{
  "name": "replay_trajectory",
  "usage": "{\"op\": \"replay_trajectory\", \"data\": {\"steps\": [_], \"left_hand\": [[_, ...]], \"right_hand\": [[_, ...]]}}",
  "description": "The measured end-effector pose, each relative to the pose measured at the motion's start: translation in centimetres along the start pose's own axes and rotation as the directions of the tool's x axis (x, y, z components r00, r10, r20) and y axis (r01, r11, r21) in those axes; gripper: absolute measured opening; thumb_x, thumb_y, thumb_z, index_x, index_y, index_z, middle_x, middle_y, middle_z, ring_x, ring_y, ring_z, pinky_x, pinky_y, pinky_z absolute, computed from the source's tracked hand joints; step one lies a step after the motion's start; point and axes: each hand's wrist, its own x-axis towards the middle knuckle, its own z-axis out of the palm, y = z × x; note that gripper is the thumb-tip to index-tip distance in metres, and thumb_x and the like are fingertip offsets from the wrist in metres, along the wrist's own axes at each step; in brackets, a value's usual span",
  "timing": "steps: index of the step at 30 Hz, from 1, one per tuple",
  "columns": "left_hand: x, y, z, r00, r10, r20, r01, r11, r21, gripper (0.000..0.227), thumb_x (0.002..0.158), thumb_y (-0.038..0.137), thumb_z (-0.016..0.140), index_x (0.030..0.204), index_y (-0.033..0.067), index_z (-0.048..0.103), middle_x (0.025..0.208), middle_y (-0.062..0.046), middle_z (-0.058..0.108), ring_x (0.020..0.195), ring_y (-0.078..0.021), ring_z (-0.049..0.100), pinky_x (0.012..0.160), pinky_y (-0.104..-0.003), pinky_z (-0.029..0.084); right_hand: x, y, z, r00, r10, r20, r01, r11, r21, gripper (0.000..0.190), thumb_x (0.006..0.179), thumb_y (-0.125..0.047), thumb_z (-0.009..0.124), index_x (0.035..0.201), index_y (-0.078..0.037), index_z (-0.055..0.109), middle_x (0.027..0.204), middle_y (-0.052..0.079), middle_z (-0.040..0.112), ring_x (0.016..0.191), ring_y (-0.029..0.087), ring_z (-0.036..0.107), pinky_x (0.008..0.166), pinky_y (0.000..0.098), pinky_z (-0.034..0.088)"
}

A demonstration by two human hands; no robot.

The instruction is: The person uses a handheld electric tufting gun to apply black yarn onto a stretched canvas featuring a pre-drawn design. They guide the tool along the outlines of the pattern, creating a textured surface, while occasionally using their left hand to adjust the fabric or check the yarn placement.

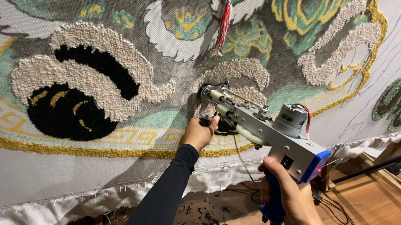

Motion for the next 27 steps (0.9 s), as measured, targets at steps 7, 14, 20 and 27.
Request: {"op": "replay_trajectory", "data": {"steps": [7, 14, 20, 27], "left_hand": [[0.1, -0.5, 0.2, 0.996, -0.013, 0.086, 0.027, 0.986, -0.163, 0.039, 0.093, 0.040, 0.077, 0.092, 0.0020, 0.080, 0.078, -0.011, 0.075, 0.061, -0.0204, 0.062, 0.052, -0.034, 0.045], [-1.3, 0.0, 0.5, 0.874, 0.121, 0.471, 0.115, 0.890, -0.442, 0.065, 0.088, 0.033, 0.074, 0.148, 0.0178, 0.052, 0.137, -0.005, 0.064, 0.070, -0.0106, 0.075, 0.048, -0.024, 0.045], [-4.3, 2.2, 3.2, 0.871, 0.077, 0.486, 0.159, 0.891, -0.425, 0.053, 0.094, 0.036, 0.068, 0.142, 0.0145, 0.060, 0.128, -0.006, 0.073, 0.065, -0.0083, 0.070, 0.049, -0.022, 0.044], [-5.8, 3.2, 4.3, 0.880, 0.183, 0.438, 0.037, 0.893, -0.448, 0.035, 0.099, 0.034, 0.063, 0.117, 0.0092, 0.079, 0.100, -0.004, 0.080, 0.058, -0.0086, 0.066, 0.049, -0.024, 0.046]], "right_hand": [[0.4, 0.2, -0.7, 1.000, -0.007, 0.010, 0.007, 1.000, 0.026, 0.029, 0.086, -0.032, 0.067, 0.088, -0.002, 0.069, 0.054, 0.005, 0.051, 0.042, 0.016, 0.049, 0.042, 0.0318, 0.041], [1.7, -1.0, -5.7, 0.994, 0.093, 0.059, -0.094, 0.995, 0.016, 0.038, 0.092, -0.037, 0.063, 0.094, 0.001, 0.063, 0.058, 0.007, 0.052, 0.047, 0.019, 0.050, 0.044, 0.0349, 0.040], [1.7, -2.6, -9.8, 0.979, 0.152, 0.137, -0.160, 0.986, 0.049, 0.047, 0.093, -0.038, 0.056, 0.109, 0.003, 0.072, 0.057, 0.004, 0.048, 0.047, 0.016, 0.044, 0.046, 0.0336, 0.036], [2.5, -0.3, -15.7, 0.976, 0.057, 0.212, -0.074, 0.994, 0.074, 0.051, 0.106, -0.042, 0.055, 0.109, 0.008, 0.061, 0.062, 0.011, 0.052, 0.052, 0.020, 0.048, 0.048, 0.0370, 0.040]]}}
